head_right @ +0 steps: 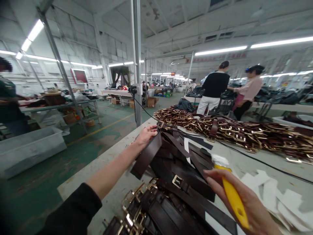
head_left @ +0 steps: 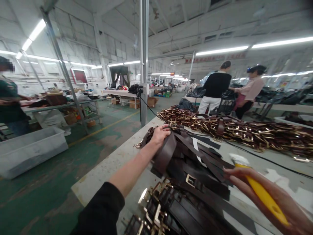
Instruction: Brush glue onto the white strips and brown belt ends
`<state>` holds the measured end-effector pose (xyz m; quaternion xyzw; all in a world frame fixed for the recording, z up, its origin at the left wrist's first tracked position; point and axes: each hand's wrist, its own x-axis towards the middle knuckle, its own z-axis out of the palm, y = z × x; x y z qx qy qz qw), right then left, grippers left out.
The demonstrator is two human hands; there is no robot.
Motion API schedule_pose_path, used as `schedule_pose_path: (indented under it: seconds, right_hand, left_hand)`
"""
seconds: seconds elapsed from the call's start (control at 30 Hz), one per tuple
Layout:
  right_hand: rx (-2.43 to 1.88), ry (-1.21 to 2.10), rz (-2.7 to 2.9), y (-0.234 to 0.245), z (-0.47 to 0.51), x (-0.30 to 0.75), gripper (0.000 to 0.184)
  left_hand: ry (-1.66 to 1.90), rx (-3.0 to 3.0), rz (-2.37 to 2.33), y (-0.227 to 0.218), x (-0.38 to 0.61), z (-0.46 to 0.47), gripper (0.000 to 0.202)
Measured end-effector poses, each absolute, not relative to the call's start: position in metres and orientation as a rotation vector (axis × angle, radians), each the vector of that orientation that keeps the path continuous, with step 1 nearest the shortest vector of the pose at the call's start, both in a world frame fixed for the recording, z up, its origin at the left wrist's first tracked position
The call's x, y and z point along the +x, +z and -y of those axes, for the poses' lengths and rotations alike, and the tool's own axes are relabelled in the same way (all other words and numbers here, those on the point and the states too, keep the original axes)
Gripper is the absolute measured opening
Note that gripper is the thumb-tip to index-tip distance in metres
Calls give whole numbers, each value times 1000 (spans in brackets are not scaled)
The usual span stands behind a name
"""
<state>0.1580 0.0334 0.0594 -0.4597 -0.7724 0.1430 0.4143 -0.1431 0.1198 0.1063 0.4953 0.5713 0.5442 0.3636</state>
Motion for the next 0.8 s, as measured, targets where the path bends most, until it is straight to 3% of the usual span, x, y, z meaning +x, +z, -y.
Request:
schedule_pose_path:
  seconds: [0.13, 0.27, 0.33, 0.47, 0.5, 0.63, 0.8]
  right_hand:
    - [-1242, 658, 1954, 77, -32, 123, 40]
    - [-1224, 562, 1869, 72, -28, 113, 35]
    - [-1216, 499, 1867, 70, -24, 118, 28]
    - [-1222, 561, 2018, 73, -10, 135, 20]
    - [-1215, 579, 2045, 74, -7, 139, 19]
    - [-1286, 453, 1990, 79, 2, 152, 13]
    - [-1240, 185, 1779, 81, 1, 160, 25]
  left_hand:
    - [1535, 1003, -1091, 87, -75, -83, 55]
    - [1527, 663, -767, 77, -31, -63, 60]
    - [1452, 546, -749, 75, -24, -59, 49]
    - [1190, 432, -699, 72, -26, -57, 6]
    - [1137, 413, -672, 72, -27, -56, 5]
    - [1143, 429, -622, 72, -21, -49, 10]
    - [1242, 797, -696, 72, 1, -35, 31]
